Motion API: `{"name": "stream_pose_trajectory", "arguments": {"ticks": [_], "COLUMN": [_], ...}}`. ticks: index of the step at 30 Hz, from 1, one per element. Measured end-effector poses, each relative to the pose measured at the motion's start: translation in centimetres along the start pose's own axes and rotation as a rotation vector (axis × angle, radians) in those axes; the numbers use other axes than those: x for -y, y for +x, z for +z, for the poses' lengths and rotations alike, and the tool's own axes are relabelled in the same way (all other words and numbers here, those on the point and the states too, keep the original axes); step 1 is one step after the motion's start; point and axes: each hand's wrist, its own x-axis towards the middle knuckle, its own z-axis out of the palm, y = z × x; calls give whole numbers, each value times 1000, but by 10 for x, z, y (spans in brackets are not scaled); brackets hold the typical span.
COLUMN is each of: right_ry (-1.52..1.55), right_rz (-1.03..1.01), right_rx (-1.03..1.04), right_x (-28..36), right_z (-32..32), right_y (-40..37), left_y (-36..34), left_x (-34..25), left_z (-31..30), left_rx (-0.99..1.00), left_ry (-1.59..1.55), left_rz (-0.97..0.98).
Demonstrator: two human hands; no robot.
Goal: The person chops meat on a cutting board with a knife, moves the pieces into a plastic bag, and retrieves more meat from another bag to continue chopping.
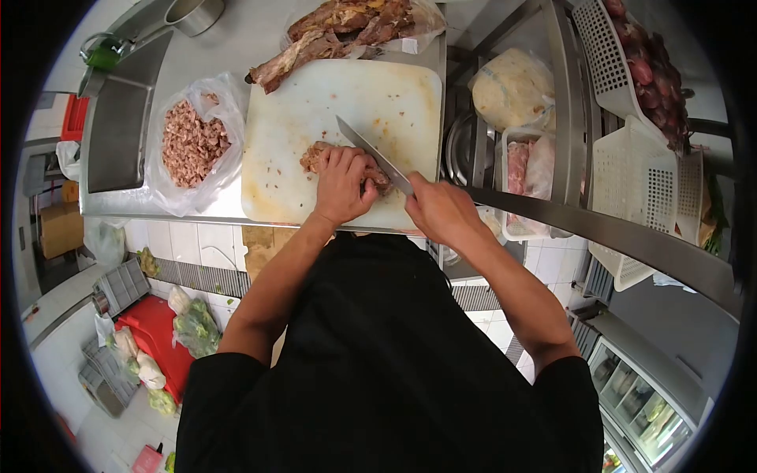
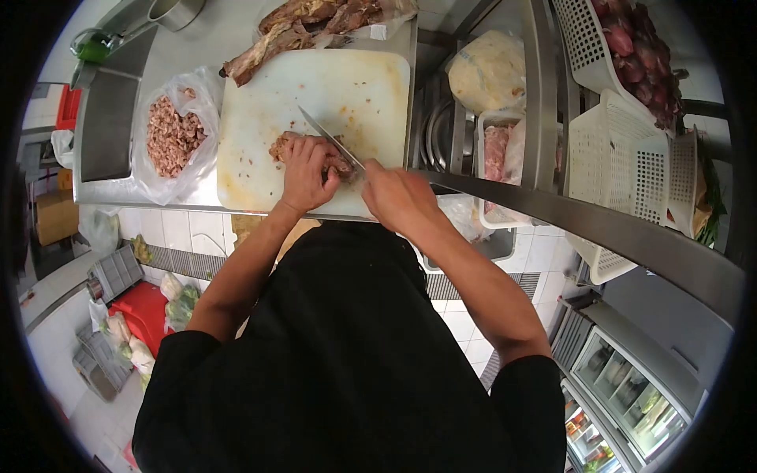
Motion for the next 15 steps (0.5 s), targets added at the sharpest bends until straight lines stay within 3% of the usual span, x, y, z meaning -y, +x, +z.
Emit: {"name": "stream_pose_trajectory", "arguments": {"ticks": [5,10,15], "right_ry": [-33,-37,-109], "right_rz": [73,40,117], "right_rx": [71,-15,106], "right_x": [-5,-3,6], "right_z": [-16,7,-15], "right_y": [-55,-20,-57], "left_y": [2,0,-2], "left_x": [2,3,6], "left_z": [3,5,6], "left_rx": [-51,-33,-37], "left_ry": [0,-5,15], "left_rz": [20,10,25]}}
